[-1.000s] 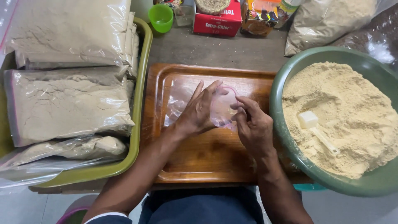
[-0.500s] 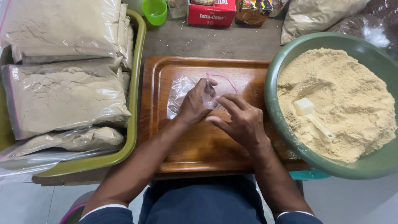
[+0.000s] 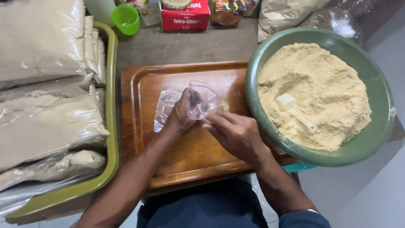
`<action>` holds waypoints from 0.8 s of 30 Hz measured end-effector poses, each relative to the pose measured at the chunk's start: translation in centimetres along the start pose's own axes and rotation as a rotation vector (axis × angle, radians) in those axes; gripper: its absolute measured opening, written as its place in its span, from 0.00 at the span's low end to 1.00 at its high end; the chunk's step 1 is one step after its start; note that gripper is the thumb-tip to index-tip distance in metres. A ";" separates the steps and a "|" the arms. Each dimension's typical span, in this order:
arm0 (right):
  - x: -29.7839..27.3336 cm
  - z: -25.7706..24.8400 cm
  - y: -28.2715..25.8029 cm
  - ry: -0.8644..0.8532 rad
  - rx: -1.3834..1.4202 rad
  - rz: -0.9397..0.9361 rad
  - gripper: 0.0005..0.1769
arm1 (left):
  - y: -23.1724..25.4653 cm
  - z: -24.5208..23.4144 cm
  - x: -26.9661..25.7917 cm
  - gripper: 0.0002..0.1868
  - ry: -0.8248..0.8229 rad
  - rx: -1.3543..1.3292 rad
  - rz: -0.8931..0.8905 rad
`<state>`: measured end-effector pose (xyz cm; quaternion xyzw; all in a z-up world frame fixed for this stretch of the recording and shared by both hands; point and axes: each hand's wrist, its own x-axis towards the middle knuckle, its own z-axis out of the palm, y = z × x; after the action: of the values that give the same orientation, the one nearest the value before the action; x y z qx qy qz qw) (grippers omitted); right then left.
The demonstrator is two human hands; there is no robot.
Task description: The person scoops a light brown powder from a large green basin into a small clear plastic bag, using a white plastic scoop, and then seals the bag.
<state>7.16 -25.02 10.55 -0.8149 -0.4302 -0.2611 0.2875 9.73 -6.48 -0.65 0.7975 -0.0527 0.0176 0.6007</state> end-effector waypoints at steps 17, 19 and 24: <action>-4.2 -16.9 7.3 -1.123 -0.808 0.846 0.21 | 5.1 3.9 2.1 0.25 -0.051 -0.249 0.006; -4.0 -16.6 7.4 -1.157 -0.785 0.909 0.15 | 4.7 3.9 2.0 0.25 -0.063 -0.235 0.002; -3.2 -15.6 8.0 -1.016 -0.707 0.822 0.22 | 4.5 2.6 1.5 0.23 0.006 -0.150 -0.013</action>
<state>9.60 -41.33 17.33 -0.9745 -0.0609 0.1537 -0.1518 10.65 -10.32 3.03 0.7506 -0.0471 0.0120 0.6590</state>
